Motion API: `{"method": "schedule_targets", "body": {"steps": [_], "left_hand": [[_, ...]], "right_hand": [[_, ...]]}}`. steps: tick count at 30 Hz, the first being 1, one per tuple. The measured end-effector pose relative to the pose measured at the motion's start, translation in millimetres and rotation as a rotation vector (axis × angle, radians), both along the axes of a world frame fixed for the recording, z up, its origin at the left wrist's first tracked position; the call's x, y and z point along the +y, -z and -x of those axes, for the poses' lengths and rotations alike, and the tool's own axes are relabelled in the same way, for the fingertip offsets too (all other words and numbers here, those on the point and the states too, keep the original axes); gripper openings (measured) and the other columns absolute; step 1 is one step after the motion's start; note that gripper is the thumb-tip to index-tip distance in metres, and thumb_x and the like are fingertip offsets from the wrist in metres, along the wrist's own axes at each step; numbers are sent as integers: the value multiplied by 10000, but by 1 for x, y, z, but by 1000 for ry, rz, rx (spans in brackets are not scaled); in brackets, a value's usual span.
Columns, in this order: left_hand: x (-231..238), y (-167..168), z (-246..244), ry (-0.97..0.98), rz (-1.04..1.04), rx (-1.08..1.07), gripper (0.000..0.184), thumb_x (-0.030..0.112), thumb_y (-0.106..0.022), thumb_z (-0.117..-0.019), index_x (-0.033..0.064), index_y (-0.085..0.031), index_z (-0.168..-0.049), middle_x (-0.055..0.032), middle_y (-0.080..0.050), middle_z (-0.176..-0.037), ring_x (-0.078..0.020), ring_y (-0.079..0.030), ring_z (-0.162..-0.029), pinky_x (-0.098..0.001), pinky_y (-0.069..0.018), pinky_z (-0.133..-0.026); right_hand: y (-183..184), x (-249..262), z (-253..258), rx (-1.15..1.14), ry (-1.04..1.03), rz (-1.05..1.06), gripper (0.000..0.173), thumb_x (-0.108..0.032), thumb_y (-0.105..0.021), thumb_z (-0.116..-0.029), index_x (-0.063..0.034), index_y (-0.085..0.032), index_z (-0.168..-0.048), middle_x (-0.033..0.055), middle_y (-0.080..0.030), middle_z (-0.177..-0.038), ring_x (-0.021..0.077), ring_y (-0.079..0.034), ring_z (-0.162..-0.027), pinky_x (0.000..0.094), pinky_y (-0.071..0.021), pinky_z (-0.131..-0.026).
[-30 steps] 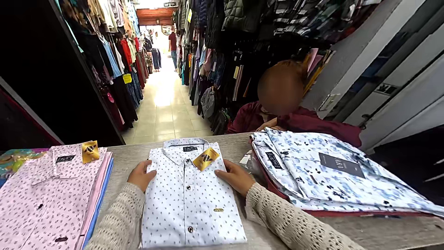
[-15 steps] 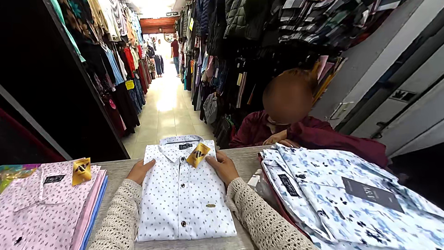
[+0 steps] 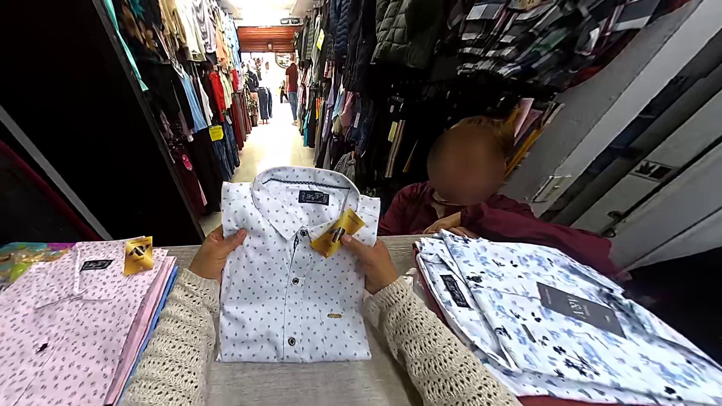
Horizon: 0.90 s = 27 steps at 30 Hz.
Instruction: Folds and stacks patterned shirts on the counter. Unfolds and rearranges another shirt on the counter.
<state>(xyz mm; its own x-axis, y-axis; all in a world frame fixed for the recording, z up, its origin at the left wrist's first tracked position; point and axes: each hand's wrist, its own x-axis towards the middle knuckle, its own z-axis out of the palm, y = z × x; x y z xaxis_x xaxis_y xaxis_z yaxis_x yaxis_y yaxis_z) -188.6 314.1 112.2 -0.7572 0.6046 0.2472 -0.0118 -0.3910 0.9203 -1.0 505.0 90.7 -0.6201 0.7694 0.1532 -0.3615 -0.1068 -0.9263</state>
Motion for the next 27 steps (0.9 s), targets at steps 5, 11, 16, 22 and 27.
{"method": "schedule_targets", "body": {"steps": [5,11,16,22,27], "left_hand": [[-59,-18,-20,116,-108,408,220,111,-799,-789,239,-758,-963,67,-772,-853,-25,-724,-736,-230,-626,-689],[-168,-20,-83,288,1,916,217,255,-715,-939,249,-725,-1155,159,-727,-1096,56,-656,-1026,-164,-548,-903],[-220,11,-141,434,-42,1012,178,127,-548,-1047,38,-697,-1092,-33,-747,-1137,-52,-651,-1184,-288,-485,-1087],[-269,76,-191,276,254,1009,142,-17,-666,-872,-107,-747,-947,-207,-768,-965,-228,-755,-995,-397,-506,-1045],[-290,107,-219,217,440,944,147,-57,-670,-850,-77,-773,-952,-212,-769,-985,-336,-753,-1005,-562,-511,-1002]], "right_hand": [[-8,-23,-49,227,-109,-260,155,-157,-815,-820,-190,-763,-963,-33,-769,-844,59,-723,-738,284,-631,-699],[10,-76,-147,226,-206,-795,325,-266,-788,-883,-265,-701,-1196,-154,-727,-1144,-24,-656,-1082,224,-559,-957],[22,-126,-203,254,-406,-1123,212,-165,-569,-1036,-122,-739,-1156,42,-716,-1225,160,-643,-1210,330,-522,-1056],[82,-166,-250,38,-320,-1256,164,-122,-598,-997,-107,-759,-1029,30,-748,-1106,124,-646,-1197,303,-443,-1123],[131,-175,-270,-175,-216,-1446,213,-99,-587,-944,-161,-778,-1014,13,-766,-1095,145,-668,-1180,372,-432,-1126]]}}
